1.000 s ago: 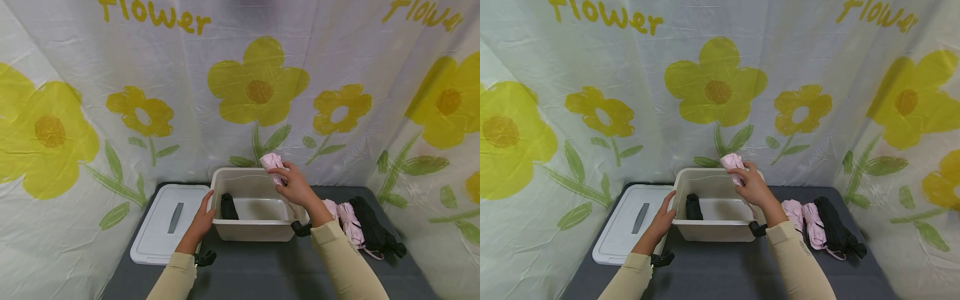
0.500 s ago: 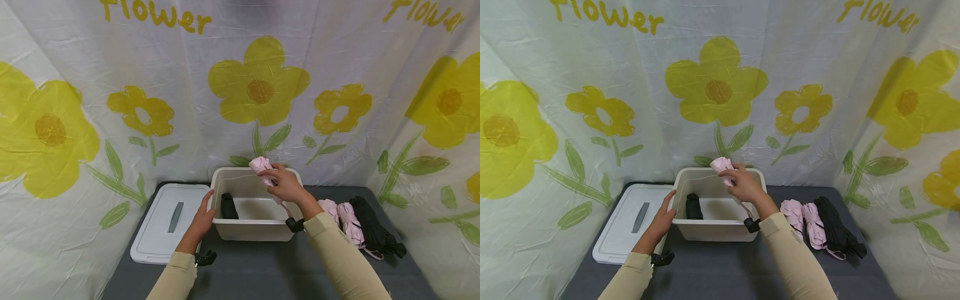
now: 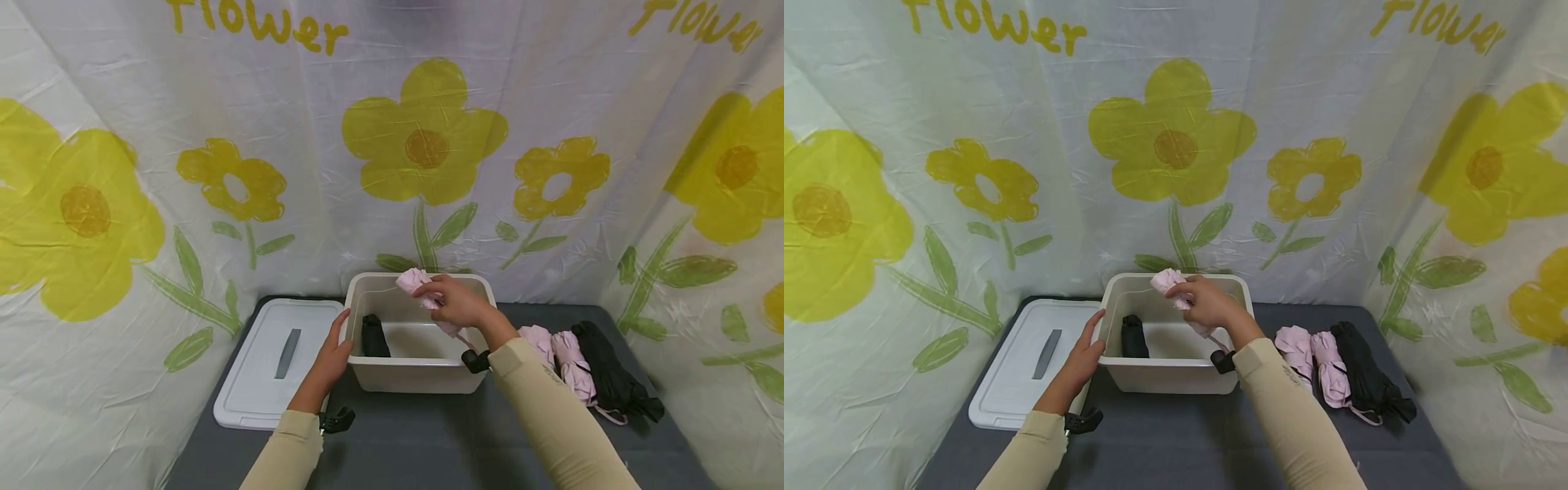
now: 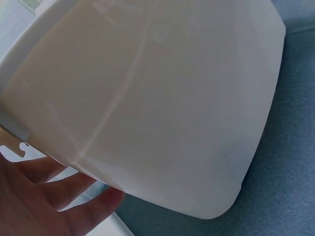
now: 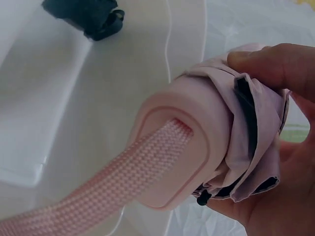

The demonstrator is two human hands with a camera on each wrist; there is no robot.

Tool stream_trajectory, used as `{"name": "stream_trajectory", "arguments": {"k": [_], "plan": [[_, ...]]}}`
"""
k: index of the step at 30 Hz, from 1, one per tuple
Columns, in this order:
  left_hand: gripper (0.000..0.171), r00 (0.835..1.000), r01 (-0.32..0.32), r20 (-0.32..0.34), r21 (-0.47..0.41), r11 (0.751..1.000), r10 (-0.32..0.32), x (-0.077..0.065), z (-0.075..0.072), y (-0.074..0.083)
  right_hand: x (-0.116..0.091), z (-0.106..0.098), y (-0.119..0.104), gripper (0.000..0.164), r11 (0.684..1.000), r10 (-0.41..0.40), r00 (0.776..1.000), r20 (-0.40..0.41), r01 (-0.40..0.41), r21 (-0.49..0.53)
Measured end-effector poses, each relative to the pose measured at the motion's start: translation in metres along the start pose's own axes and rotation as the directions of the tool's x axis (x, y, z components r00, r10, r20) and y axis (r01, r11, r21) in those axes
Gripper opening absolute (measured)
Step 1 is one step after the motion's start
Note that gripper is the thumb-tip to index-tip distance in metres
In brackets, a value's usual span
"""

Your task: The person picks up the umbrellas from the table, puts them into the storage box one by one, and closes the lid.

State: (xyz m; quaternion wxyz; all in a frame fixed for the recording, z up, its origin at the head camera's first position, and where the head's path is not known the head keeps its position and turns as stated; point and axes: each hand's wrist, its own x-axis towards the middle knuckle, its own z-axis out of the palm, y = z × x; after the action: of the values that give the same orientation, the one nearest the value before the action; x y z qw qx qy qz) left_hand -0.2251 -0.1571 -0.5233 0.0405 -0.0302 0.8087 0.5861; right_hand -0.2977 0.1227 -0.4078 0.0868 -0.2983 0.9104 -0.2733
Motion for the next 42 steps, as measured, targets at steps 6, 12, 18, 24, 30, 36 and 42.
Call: {"name": "stream_trajectory", "arguments": {"k": [6, 12, 18, 24, 30, 36, 42], "plan": [[0.064, 1.0, 0.015, -0.01, 0.019, 1.0, -0.015, 0.001, -0.001, -0.003, 0.008, 0.005, 0.003, 0.045, 1.0, -0.012, 1.0, 0.024, 0.012, 0.01], [0.065, 1.0, 0.007, -0.017, 0.01, 1.0, -0.007, 0.0, -0.003, -0.005, 0.015, 0.008, 0.002, 0.047, 1.0, -0.016, 0.998, 0.061, 0.015, 0.006], [0.065, 1.0, 0.002, -0.024, -0.005, 1.0, -0.002, -0.002, -0.004, -0.004, 0.025, 0.014, 0.003, 0.052, 0.999, -0.014, 0.992, 0.122, 0.009, 0.041], [0.065, 1.0, 0.006, -0.025, -0.014, 1.0, -0.007, -0.001, -0.002, -0.004, 0.031, 0.021, 0.008, 0.054, 0.994, 0.042, 0.986, 0.161, -0.058, 0.095], [0.063, 1.0, 0.013, -0.007, -0.016, 1.0, -0.013, -0.005, -0.003, 0.006, 0.035, 0.025, 0.011, 0.054, 0.976, 0.115, 0.971, 0.211, -0.15, 0.157], [0.064, 0.999, 0.0, -0.033, -0.008, 1.0, 0.0, 0.001, -0.001, -0.003, 0.041, 0.029, 0.017, 0.053, 0.96, 0.163, 0.95, 0.265, -0.214, 0.178], [0.063, 1.0, 0.001, -0.027, -0.016, 1.0, -0.002, 0.0, 0.001, -0.003, 0.046, 0.032, 0.024, 0.055, 0.927, 0.193, 0.925, 0.327, -0.281, 0.248]]}}
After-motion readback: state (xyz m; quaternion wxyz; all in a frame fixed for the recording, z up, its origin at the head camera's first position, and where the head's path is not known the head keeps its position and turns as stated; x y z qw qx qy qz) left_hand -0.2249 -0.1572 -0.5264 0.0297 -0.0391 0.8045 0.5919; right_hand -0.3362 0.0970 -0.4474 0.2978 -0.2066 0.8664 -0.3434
